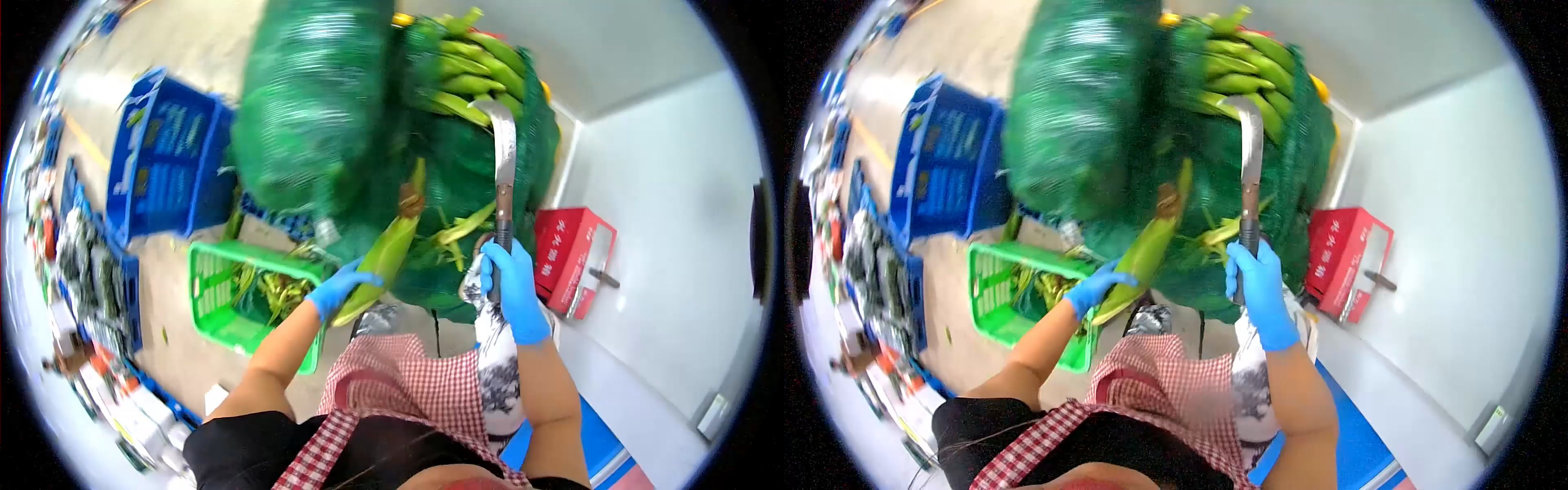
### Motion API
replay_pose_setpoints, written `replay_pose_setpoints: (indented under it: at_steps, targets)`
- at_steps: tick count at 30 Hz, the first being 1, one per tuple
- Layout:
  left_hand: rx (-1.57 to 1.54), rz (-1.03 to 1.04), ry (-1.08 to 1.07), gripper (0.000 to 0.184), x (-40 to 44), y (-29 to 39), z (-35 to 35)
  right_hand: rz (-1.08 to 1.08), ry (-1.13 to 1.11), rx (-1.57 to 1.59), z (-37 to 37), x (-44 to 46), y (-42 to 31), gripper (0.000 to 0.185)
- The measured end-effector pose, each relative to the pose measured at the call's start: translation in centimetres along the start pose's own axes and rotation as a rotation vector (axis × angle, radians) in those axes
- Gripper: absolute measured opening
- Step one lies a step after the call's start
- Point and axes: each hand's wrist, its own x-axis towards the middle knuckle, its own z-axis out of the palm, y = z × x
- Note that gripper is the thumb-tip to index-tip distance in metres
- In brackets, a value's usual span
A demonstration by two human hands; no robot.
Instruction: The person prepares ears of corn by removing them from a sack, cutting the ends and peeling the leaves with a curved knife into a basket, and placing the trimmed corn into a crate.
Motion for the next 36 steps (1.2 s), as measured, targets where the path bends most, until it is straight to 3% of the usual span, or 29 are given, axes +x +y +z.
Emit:
replay_pose_setpoints:
  at_steps: [3,4,5,7,9,11,12,14,18,21,23,25,27,28,30,31,33,34,35,36]
  targets:
    - [-0.021,0.056,0.067,0.061,-13.9,-2.7,-6.0,-0.558,0.058,-0.524,6.5,-0.2,5.4,0.019]
    - [0.019,0.094,0.154,0.059,-18.3,-2.9,-6.9,-0.593,-0.001,-0.576,9.8,-2.0,6.2,0.020]
    - [0.059,0.134,0.244,0.057,-22.5,-3.1,-7.7,-0.623,-0.094,-0.576,13.4,-4.4,6.8,0.019]
    - [-0.142,0.225,0.405,0.044,-29.2,-5.6,-9.1,-0.801,-0.190,-0.470,19.8,-9.4,9.7,0.018]
    - [-0.129,0.273,0.551,0.045,-34.7,-8.4,-10.1,-1.006,-0.324,-0.382,24.5,-13.9,12.6,0.017]
    - [-0.162,0.304,0.681,0.043,-38.7,-10.5,-12.6,-1.063,-0.508,-0.726,28.4,-13.6,17.4,0.024]
    - [-0.234,0.278,0.693,0.041,-40.8,-11.7,-13.7,-0.782,-0.598,-1.295,29.5,-12.9,19.6,0.023]
    - [-0.312,0.224,0.736,0.046,-45.6,-14.2,-14.2,-0.576,-0.936,-1.755,26.7,-6.7,27.6,0.037]
    - [-0.600,0.683,0.666,0.058,-48.8,-24.7,-15.1,-0.421,-0.661,-1.603,24.3,-13.4,25.3,0.037]
    - [-1.116,1.164,0.764,0.055,-48.0,-23.9,-15.5,-0.555,-0.705,-1.605,28.7,-14.3,21.2,0.037]
    - [-1.049,1.295,0.860,0.047,-49.8,-20.9,-17.1,-0.727,-0.738,-1.380,32.0,-16.6,18.1,0.032]
    - [-0.986,1.448,0.928,0.043,-49.7,-19.3,-20.1,-0.799,-0.758,-0.950,35.9,-21.9,13.8,0.021]
    - [-0.920,1.508,0.988,0.047,-49.2,-17.1,-21.0,-0.687,-0.745,-0.402,38.1,-26.4,11.5,0.011]
    - [-0.911,1.538,1.026,0.048,-48.2,-16.2,-21.0,-0.780,-0.757,-0.100,39.1,-28.2,11.4,0.010]
    - [-0.891,1.600,1.103,0.050,-45.7,-14.5,-21.3,-0.961,-0.711,0.100,40.7,-28.2,14.5,0.012]
    - [-0.926,1.607,1.104,0.052,-44.5,-13.9,-21.5,-0.777,-0.698,-0.006,40.7,-28.3,17.5,0.013]
    - [-0.997,1.616,1.098,0.056,-41.8,-12.9,-22.2,-0.894,-0.717,-1.234,38.9,-21.8,27.1,0.035]
    - [-0.905,1.569,1.203,0.059,-40.5,-13.0,-22.9,-0.554,-0.986,-1.614,36.8,-19.0,29.5,0.041]
    - [-0.952,1.535,1.233,0.059,-39.6,-13.4,-23.3,-0.440,-1.087,-1.704,34.0,-16.8,31.5,0.043]
    - [-0.990,1.503,1.261,0.060,-39.1,-13.5,-23.8,-0.427,-1.012,-1.664,32.9,-16.8,30.1,0.042]
